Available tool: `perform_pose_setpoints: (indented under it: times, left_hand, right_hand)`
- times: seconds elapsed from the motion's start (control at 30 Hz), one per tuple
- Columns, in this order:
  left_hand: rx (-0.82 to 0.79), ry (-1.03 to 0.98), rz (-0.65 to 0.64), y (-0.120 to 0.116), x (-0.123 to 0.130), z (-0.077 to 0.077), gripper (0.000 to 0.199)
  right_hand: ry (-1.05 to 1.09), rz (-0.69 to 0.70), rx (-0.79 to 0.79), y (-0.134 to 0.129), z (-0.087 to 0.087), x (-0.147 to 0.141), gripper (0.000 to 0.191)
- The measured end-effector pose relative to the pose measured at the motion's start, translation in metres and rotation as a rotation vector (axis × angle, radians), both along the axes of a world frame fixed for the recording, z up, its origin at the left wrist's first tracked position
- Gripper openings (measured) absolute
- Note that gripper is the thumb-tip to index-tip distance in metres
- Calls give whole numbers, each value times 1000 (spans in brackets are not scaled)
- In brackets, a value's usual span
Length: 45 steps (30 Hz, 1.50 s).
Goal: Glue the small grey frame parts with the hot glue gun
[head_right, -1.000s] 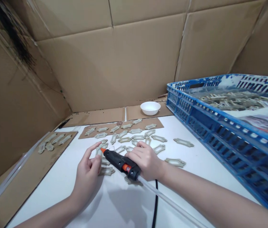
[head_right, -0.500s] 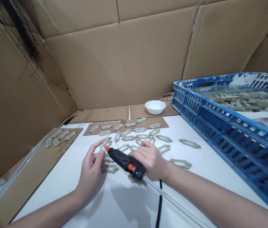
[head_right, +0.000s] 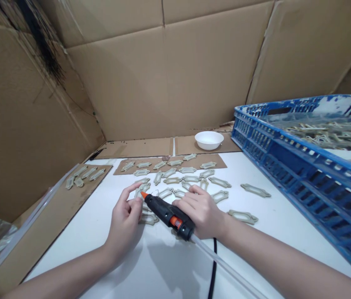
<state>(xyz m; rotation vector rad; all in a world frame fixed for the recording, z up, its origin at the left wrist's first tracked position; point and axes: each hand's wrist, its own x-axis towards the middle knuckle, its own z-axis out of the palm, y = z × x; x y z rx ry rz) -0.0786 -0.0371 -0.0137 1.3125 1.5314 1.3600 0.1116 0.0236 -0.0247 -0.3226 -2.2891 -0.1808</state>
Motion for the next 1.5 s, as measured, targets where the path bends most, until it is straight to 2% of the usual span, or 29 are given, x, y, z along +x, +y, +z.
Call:
perform_pose_setpoints:
  times: [0.5, 0.97, 1.17, 1.33, 1.5]
  left_hand:
    - [-7, 19, -22, -1, -1, 0, 31]
    - [-3, 75, 20, 3, -4, -5, 32]
    - [47, 20, 20, 2, -4, -7, 32]
    - [178, -147, 75, 6, -2, -2, 15]
    - [249, -152, 142, 15, -8, 0, 10]
  right_hand:
    - [-16, -5, 22, 1, -1, -1, 17]
    - [-82, -128, 104, -6, -1, -4, 15]
    - [-88, -136, 13, -2, -2, -4, 13]
    - [-33, -41, -64, 2, -4, -2, 7]
    - [16, 41, -243, 5, -5, -3, 10]
